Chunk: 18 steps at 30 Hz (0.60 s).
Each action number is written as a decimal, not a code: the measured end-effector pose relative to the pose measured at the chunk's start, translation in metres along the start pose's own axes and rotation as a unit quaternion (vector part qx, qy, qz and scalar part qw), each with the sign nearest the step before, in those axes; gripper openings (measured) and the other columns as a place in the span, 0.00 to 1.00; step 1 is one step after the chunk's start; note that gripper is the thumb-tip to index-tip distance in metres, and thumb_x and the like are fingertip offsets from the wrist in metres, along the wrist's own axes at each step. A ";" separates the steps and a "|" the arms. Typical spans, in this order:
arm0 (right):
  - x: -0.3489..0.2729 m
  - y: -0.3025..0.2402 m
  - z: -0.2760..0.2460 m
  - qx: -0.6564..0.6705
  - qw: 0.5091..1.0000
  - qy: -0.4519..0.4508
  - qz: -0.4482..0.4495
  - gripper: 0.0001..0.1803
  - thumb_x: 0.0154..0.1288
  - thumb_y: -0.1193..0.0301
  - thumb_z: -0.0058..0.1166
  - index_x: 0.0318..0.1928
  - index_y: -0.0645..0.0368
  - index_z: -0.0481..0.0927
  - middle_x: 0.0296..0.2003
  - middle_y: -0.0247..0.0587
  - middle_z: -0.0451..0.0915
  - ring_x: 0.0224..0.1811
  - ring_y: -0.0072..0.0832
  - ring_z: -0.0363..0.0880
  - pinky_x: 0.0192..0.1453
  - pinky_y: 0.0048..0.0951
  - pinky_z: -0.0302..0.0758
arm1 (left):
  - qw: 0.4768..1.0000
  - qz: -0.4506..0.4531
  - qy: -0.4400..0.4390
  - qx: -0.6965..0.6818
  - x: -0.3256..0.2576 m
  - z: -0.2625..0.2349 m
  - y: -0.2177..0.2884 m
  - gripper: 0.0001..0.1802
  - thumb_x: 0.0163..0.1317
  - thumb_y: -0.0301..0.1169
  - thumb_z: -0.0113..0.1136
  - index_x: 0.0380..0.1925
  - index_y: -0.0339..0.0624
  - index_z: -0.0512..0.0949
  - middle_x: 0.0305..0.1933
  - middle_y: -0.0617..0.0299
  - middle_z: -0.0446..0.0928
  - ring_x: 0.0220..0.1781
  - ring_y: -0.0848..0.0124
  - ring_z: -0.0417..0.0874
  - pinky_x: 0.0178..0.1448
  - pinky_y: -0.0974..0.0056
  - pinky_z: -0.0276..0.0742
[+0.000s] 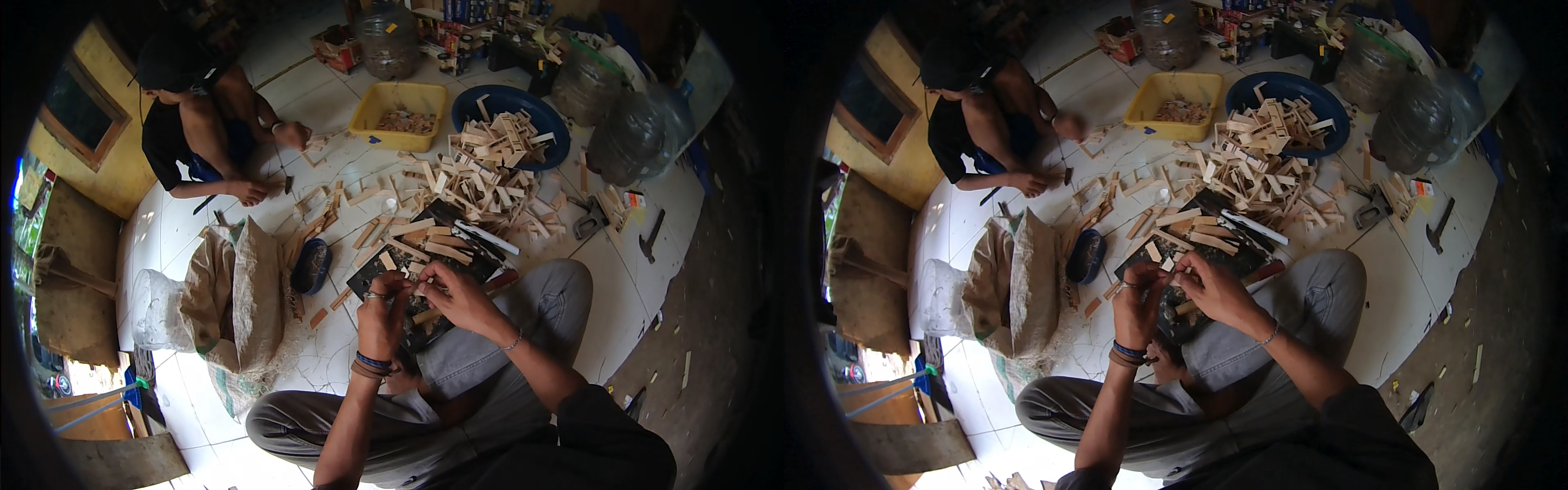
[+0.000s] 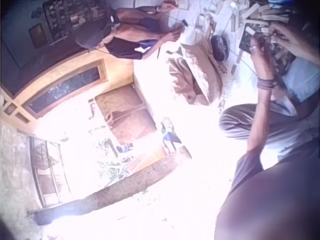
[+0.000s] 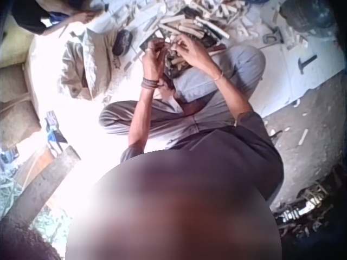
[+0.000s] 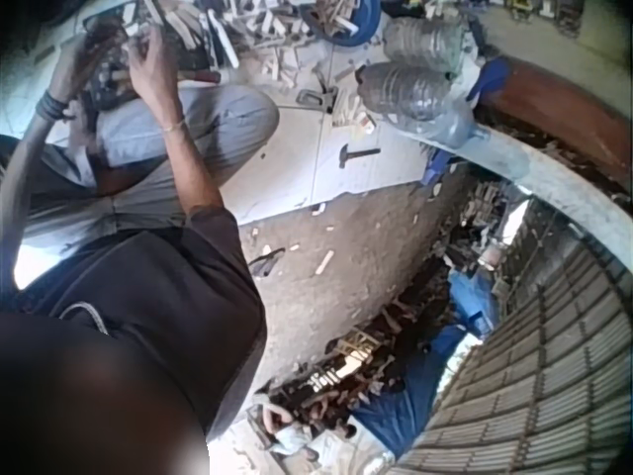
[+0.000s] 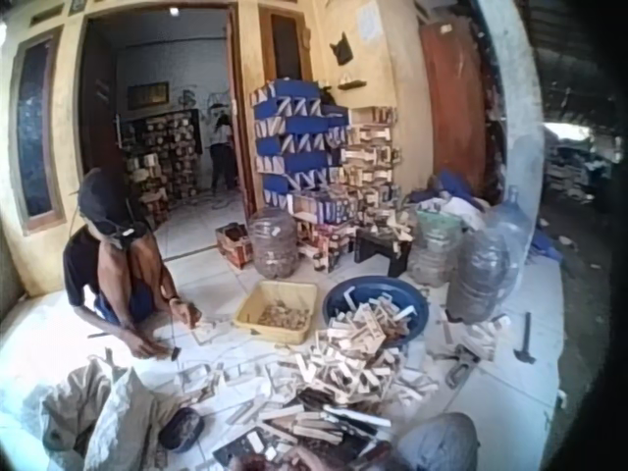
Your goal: The person sits on the floor and uses a small hammer and chisel to carve and shape small wooden pieces. They repeatedly position the chisel on the wood and strike it with the hammer, then inspect the carved piece before continuing.
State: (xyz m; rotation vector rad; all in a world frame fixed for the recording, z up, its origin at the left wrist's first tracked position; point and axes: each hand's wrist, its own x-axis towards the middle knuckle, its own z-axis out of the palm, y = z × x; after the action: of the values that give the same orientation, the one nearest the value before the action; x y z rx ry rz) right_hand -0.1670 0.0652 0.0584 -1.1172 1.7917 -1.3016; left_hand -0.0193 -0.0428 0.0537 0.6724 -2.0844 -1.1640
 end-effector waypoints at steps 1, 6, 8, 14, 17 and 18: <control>0.000 0.000 0.000 -0.007 1.000 0.003 -0.005 0.09 0.78 0.69 0.55 0.50 0.61 0.75 0.29 0.45 0.81 0.29 0.36 0.82 0.37 0.37 0.77 | 1.000 -0.018 -0.002 -0.011 0.000 0.000 0.001 0.16 0.68 0.20 0.67 0.52 0.39 0.74 0.43 0.57 0.88 0.46 0.68 0.90 0.51 0.66 0.83; -0.001 0.000 0.001 0.008 1.000 -0.007 0.015 0.09 0.78 0.68 0.55 0.50 0.61 0.75 0.31 0.46 0.82 0.31 0.37 0.84 0.37 0.37 0.77 | 1.000 -0.007 -0.010 0.017 -0.001 0.000 -0.001 0.16 0.68 0.21 0.68 0.52 0.39 0.74 0.43 0.56 0.88 0.47 0.68 0.90 0.51 0.66 0.83; 0.000 0.001 0.001 -0.008 1.000 0.004 -0.006 0.09 0.78 0.69 0.55 0.50 0.61 0.75 0.32 0.47 0.83 0.33 0.39 0.85 0.38 0.38 0.78 | 1.000 -0.004 -0.009 0.018 0.000 0.001 -0.004 0.16 0.68 0.21 0.68 0.52 0.39 0.74 0.43 0.56 0.88 0.47 0.68 0.91 0.51 0.66 0.84; 0.000 0.004 0.001 -0.015 1.000 0.005 -0.024 0.09 0.79 0.69 0.52 0.50 0.61 0.74 0.33 0.49 0.83 0.35 0.45 0.85 0.41 0.42 0.78 | 1.000 -0.015 0.004 -0.019 -0.002 0.003 -0.010 0.17 0.66 0.20 0.69 0.51 0.38 0.74 0.42 0.55 0.88 0.48 0.68 0.91 0.52 0.67 0.84; -0.001 0.005 0.002 -0.031 0.999 0.011 -0.035 0.08 0.80 0.69 0.50 0.50 0.62 0.73 0.32 0.50 0.82 0.34 0.48 0.84 0.40 0.44 0.78 | 0.997 0.051 -0.008 0.053 -0.002 -0.002 -0.011 0.18 0.65 0.20 0.70 0.51 0.38 0.75 0.42 0.55 0.88 0.48 0.68 0.91 0.52 0.67 0.84; -0.001 0.006 0.002 -0.028 0.999 0.008 -0.028 0.08 0.80 0.69 0.49 0.50 0.62 0.73 0.32 0.51 0.82 0.34 0.48 0.84 0.40 0.44 0.77 | 0.991 0.090 -0.017 0.099 -0.002 -0.004 -0.011 0.19 0.64 0.19 0.71 0.52 0.38 0.75 0.42 0.55 0.88 0.48 0.68 0.91 0.52 0.66 0.84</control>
State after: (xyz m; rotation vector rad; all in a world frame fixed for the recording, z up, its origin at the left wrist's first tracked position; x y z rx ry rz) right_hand -0.1664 0.0665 0.0525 -1.1990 1.8300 -1.3028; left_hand -0.0135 -0.0489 0.0449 0.5438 -2.2573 -0.8818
